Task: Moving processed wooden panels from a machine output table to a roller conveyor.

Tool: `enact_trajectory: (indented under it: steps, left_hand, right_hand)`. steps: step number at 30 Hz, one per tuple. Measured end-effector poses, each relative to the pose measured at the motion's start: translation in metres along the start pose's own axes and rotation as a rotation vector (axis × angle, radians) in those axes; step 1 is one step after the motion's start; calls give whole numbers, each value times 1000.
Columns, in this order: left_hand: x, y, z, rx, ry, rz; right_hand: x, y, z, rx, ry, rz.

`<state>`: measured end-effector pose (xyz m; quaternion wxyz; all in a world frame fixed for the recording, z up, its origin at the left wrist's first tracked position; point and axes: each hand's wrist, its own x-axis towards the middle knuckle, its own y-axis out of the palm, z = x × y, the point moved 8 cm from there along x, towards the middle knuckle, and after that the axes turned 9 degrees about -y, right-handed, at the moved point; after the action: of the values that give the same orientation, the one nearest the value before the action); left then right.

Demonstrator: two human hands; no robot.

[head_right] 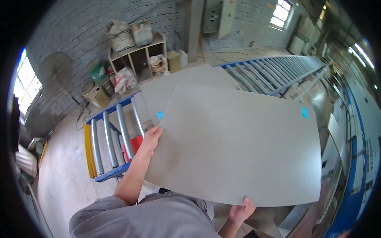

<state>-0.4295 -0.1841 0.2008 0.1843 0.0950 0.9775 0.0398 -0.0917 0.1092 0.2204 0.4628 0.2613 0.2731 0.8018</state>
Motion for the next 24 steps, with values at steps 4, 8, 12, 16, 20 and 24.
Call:
enact_trajectory:
  steps: [4,8,12,16,20,24]
  left_hand:
    - [13,-86,-1,-46,-123,-133]
    - [22,-147,11,-9,-146,-400]
    - [42,-204,59,-94,-281,-398]
    - [67,-220,61,-87,-268,-507]
    - [109,-217,50,-105,-296,-605]
    - [167,-211,42,-136,-309,-593]
  right_hand:
    - [3,62,-71,-6,171,75]
    - [13,122,-121,-13,228,132]
    - [29,134,-188,-102,368,137]
    - [46,149,-245,-136,514,96]
    - [86,164,-298,-118,589,122]
    - [134,198,-341,-104,628,122]
